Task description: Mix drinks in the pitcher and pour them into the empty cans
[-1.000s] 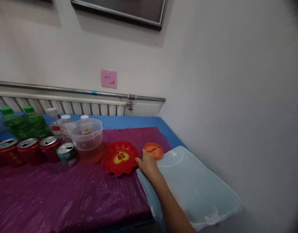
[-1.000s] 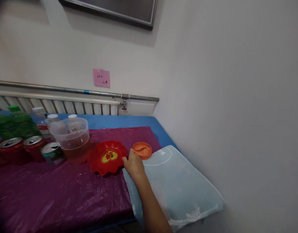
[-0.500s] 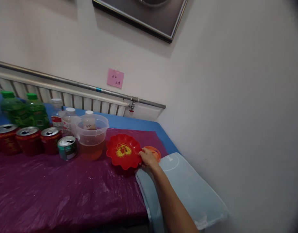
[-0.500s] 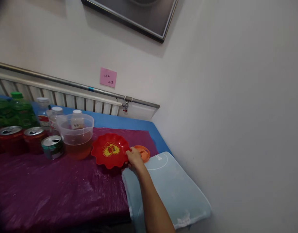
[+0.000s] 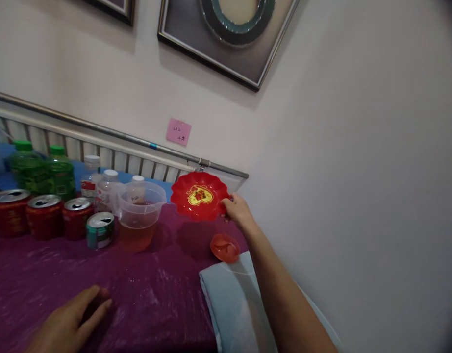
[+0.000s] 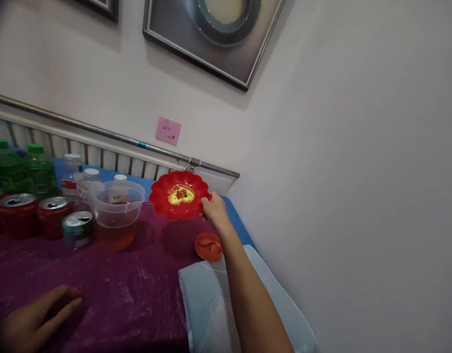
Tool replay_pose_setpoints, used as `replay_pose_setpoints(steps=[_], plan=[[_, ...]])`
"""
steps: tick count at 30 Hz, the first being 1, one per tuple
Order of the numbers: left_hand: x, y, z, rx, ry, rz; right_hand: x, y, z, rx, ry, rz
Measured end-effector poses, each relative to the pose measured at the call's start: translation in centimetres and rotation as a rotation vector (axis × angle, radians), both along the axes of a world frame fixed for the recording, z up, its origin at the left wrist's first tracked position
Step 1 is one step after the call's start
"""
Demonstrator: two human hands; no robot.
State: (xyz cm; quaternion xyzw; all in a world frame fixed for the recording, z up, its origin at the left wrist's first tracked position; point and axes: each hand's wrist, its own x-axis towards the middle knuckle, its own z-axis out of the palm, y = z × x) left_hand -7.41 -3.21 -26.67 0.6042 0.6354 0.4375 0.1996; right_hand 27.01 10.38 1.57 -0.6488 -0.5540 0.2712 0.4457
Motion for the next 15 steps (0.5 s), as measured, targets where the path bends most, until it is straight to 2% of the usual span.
replay_pose_setpoints(steps=[2, 5, 9, 15], plan=[[0.6, 0.3, 0.2, 0.027, -0.020, 0.071, -1.6, 0.9, 0.8, 0.048, 0.004, 0.019], [1.6, -0.2, 1.5, 0.059, 0.052, 0.040, -4.3, 2.2, 1.0, 0.114, 0.017, 0.049], [2.2, -0.9, 2.9, 0.132, 0.173, 0.012, -8.0, 3.5, 0.4, 0.215, 0.026, 0.079], [2.3, -0.9, 3.1, 0.418, 0.407, 0.029, -11.6, 4.1, -1.2, 0.381, -0.037, 0.094]])
